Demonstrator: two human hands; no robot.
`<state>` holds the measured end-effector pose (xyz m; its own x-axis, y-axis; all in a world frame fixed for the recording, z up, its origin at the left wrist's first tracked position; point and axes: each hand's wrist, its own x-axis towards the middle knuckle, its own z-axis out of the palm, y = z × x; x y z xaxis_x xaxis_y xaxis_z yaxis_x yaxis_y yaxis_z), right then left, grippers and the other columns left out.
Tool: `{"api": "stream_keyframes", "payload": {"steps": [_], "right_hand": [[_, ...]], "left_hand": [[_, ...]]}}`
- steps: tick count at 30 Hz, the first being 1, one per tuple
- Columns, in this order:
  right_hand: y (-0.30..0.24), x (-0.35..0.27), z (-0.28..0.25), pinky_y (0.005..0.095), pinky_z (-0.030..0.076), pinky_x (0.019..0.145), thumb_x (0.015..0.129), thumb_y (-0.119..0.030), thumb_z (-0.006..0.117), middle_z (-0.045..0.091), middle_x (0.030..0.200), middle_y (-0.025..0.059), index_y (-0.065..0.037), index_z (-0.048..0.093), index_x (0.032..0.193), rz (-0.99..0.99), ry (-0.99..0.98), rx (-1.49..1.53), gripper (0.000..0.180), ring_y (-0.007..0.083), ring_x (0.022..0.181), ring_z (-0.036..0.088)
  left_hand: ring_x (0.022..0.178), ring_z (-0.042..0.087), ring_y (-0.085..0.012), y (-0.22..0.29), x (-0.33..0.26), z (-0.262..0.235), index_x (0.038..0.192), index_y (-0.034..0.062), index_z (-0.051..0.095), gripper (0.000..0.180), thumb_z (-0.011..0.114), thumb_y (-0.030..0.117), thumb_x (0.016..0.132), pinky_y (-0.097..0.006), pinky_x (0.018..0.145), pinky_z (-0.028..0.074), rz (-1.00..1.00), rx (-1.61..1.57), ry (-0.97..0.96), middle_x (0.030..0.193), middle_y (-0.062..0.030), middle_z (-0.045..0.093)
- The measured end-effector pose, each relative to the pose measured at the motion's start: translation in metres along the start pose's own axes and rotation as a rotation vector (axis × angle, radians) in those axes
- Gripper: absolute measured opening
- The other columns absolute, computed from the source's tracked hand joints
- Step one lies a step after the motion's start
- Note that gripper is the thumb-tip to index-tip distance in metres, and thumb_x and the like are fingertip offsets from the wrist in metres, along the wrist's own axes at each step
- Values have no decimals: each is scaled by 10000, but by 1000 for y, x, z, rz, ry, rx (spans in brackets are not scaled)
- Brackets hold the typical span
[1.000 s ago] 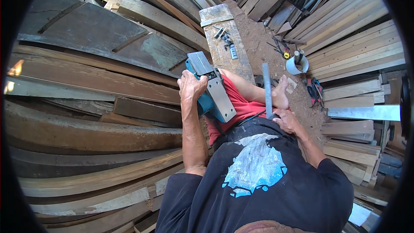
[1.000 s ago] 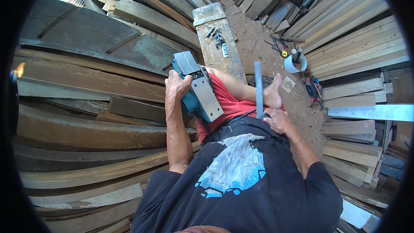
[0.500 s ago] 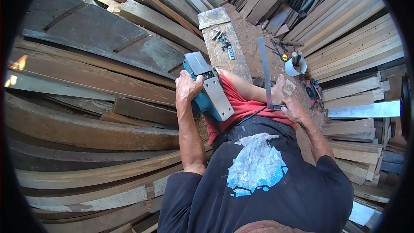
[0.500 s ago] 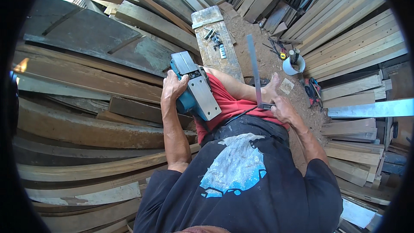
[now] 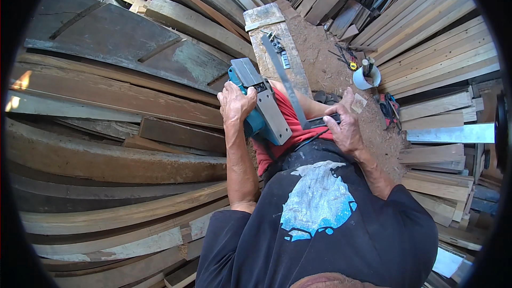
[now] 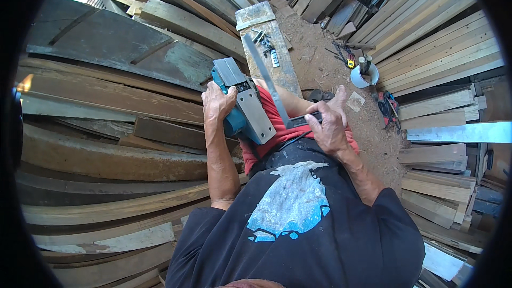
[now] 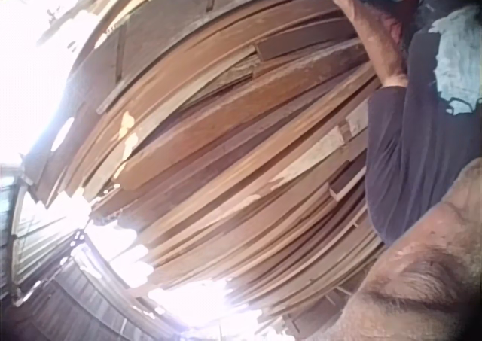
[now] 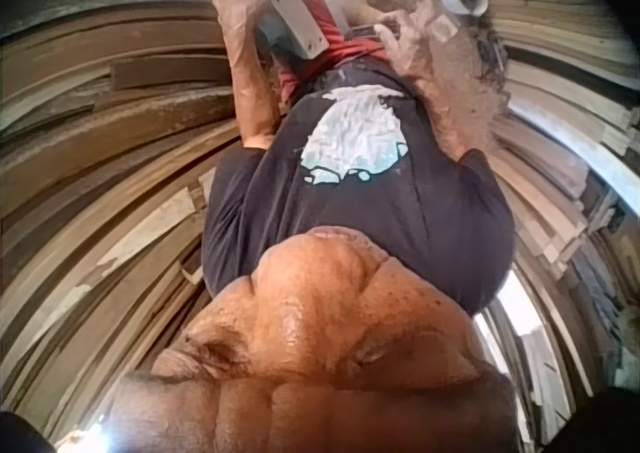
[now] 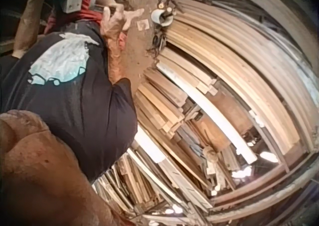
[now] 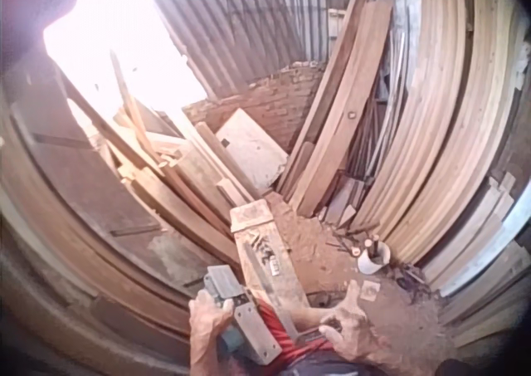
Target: The person uses a metal ruler to measure a hand planer and handles the tool by hand.
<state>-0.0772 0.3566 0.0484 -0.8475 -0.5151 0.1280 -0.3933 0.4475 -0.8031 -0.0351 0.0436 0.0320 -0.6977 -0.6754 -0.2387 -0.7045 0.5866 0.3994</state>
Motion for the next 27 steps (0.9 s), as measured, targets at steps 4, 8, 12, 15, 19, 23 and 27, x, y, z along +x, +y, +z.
{"api": "stream_keyframes", "payload": {"steps": [4,8,12,15,19,23,27], "right_hand": [[-7,3,7,404,518,788,881,-69,677,682,880,161,-4,615,995,-61,-69,-50,146,313,853,675],[11,3,20,407,517,784,879,-71,682,684,881,158,-3,611,1005,-80,-86,-11,160,312,851,673],[10,4,24,386,520,764,882,-65,684,681,871,153,-3,607,1006,-71,-101,22,159,289,836,681],[10,4,27,369,520,750,884,-63,686,677,861,150,-3,605,1003,-74,-122,43,157,269,821,684],[11,5,29,360,518,742,884,-59,685,675,846,146,-1,602,994,-85,-153,51,150,259,807,682],[11,8,27,360,518,743,884,-57,681,674,842,143,-1,601,990,-85,-169,49,144,259,804,681],[14,11,26,357,516,742,880,-60,684,671,837,133,-1,608,975,-99,-190,48,136,248,792,673]], "left_hand": [[1239,495,-450,3,-3,-1,1231,-112,504,671,606,397,805,-521,1039,439,15,7,1,1252,-298,585],[1226,500,-439,7,-6,-3,1223,-109,501,661,621,388,804,-523,1027,447,-9,-10,15,1252,-289,587],[1209,509,-440,3,-6,-1,1205,-104,508,645,627,388,805,-523,1017,453,4,-12,28,1242,-285,595],[1201,515,-442,2,-6,0,1192,-100,514,636,630,392,806,-526,1014,454,11,-12,40,1235,-283,601],[1194,520,-440,1,-5,3,1188,-101,517,636,632,394,805,-531,1007,457,18,-9,40,1236,-283,601],[1188,525,-438,2,-6,3,1176,-97,521,625,637,390,802,-533,998,462,23,-9,60,1223,-279,605],[1184,525,-431,6,-9,0,1165,-91,524,611,640,385,800,-540,991,464,24,-8,65,1209,-272,604]]}}
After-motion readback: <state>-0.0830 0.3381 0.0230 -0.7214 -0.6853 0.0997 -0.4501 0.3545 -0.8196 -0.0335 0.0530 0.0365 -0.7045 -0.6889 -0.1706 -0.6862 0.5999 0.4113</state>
